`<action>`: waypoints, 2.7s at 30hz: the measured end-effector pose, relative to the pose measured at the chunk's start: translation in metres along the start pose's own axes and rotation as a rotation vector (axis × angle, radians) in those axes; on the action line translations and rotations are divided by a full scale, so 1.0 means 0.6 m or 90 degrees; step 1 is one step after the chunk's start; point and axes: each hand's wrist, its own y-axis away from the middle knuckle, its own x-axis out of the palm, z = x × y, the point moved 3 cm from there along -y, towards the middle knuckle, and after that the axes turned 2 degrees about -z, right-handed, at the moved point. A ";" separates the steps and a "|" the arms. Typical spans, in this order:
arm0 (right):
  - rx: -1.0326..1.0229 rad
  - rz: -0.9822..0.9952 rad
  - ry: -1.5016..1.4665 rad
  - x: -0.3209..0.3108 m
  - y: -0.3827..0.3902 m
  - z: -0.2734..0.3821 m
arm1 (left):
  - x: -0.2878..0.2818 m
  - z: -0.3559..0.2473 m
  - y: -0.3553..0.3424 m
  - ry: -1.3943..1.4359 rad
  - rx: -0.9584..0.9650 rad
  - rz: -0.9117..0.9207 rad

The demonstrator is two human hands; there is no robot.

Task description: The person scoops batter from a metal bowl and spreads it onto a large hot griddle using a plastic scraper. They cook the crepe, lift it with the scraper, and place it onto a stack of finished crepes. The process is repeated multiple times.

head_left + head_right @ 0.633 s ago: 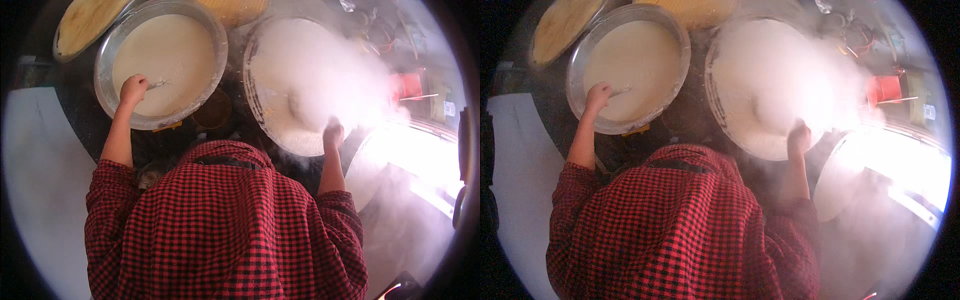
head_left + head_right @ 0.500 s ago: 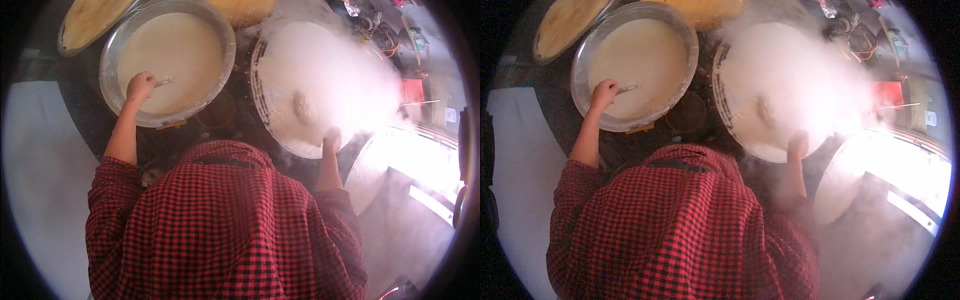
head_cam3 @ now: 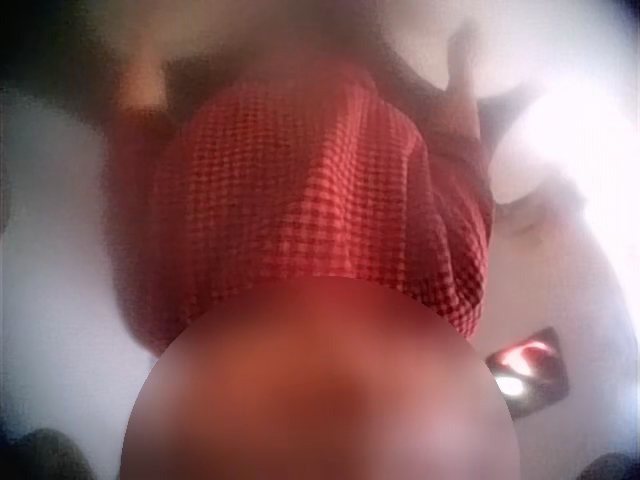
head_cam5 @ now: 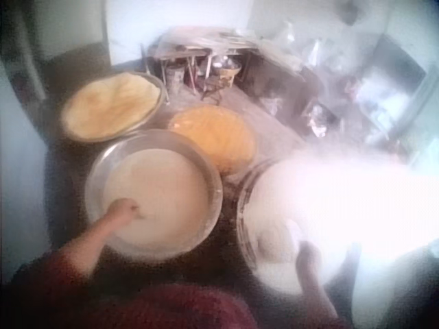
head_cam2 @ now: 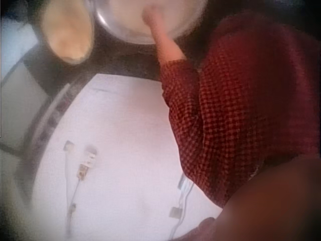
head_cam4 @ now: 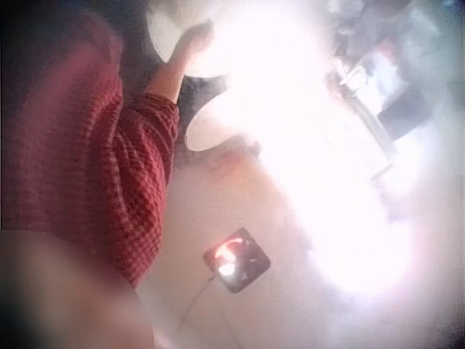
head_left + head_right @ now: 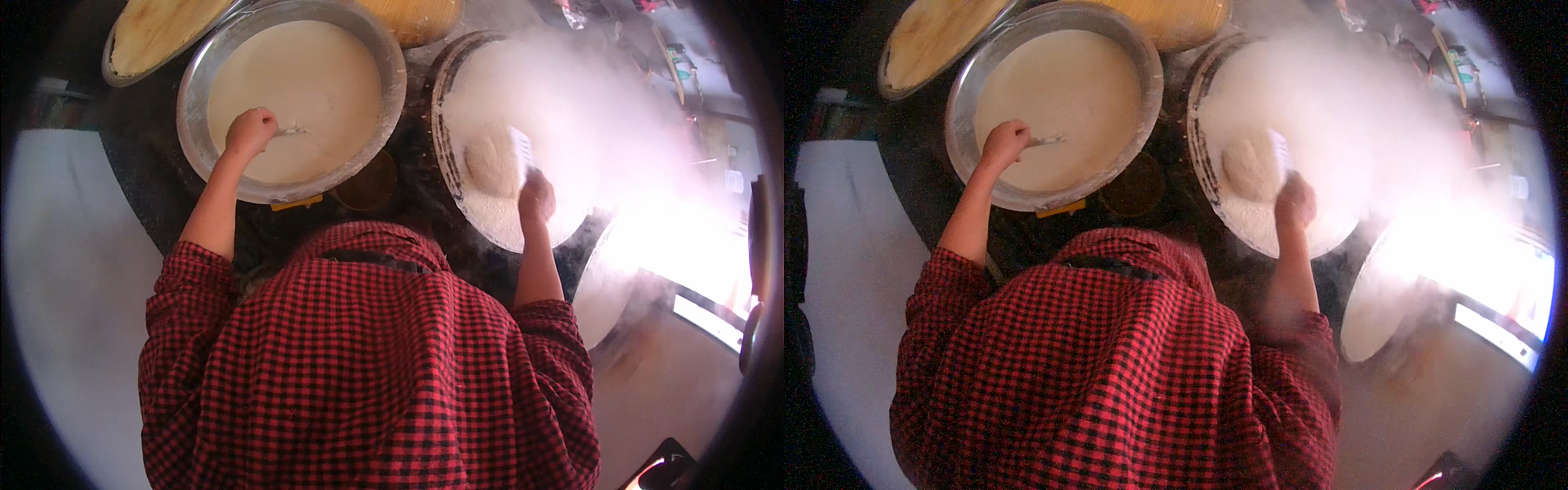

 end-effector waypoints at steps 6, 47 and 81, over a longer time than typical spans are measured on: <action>-0.033 -0.014 -0.059 0.061 0.014 0.030 | 0.000 0.011 0.013 0.017 -0.006 -0.020; 0.251 0.313 -0.877 0.171 0.104 0.098 | 0.017 -0.045 0.015 -0.206 0.146 0.015; -0.025 0.187 0.027 0.042 0.184 0.027 | 0.001 -0.044 -0.045 -0.159 0.162 0.055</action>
